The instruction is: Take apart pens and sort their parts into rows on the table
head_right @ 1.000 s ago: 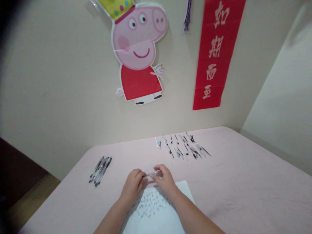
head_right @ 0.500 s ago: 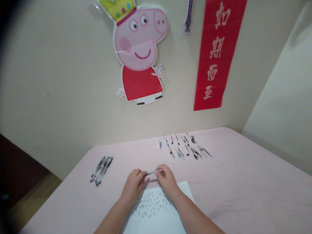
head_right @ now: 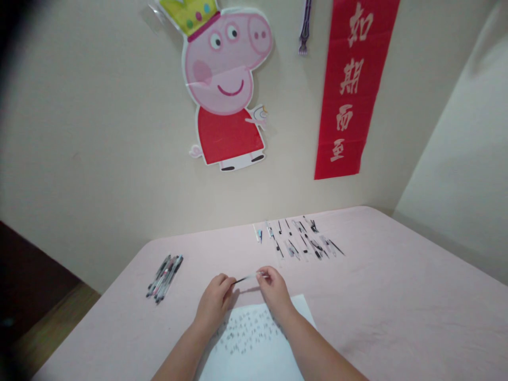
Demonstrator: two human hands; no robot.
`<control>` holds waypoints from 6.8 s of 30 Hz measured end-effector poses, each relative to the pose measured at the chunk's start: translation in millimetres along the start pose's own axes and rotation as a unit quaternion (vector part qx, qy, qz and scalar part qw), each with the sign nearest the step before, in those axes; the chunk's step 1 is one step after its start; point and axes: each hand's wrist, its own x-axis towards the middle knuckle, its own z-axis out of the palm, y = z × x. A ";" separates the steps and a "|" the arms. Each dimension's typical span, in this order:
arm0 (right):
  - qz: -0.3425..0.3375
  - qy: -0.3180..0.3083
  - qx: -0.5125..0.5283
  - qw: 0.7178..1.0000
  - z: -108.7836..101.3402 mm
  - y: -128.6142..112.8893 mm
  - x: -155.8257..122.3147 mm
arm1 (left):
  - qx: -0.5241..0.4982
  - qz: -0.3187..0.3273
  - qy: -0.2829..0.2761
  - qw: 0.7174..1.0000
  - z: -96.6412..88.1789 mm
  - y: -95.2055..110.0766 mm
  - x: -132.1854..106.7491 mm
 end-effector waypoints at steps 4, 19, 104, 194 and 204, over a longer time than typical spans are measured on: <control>0.016 -0.002 0.026 1.000 -0.8 0.6 1.4 | 0.011 -0.006 0.002 1.000 -1.9 -1.8 1.7; 0.001 0.029 -0.015 0.999 -5.1 8.7 3.3 | 0.065 -0.019 -0.019 0.998 -3.1 -9.3 3.2; -0.044 -0.061 -0.087 0.993 0.8 -4.0 -3.6 | 0.113 -0.055 -0.099 0.987 -31.3 -1.9 13.3; -0.087 -0.061 -0.128 0.986 2.2 -1.0 -3.2 | 0.039 -0.067 -0.158 0.984 -27.2 20.6 -0.6; -0.078 -0.067 -0.144 0.984 2.6 3.0 -2.1 | 0.002 -0.145 -0.127 0.981 -21.6 23.7 -30.8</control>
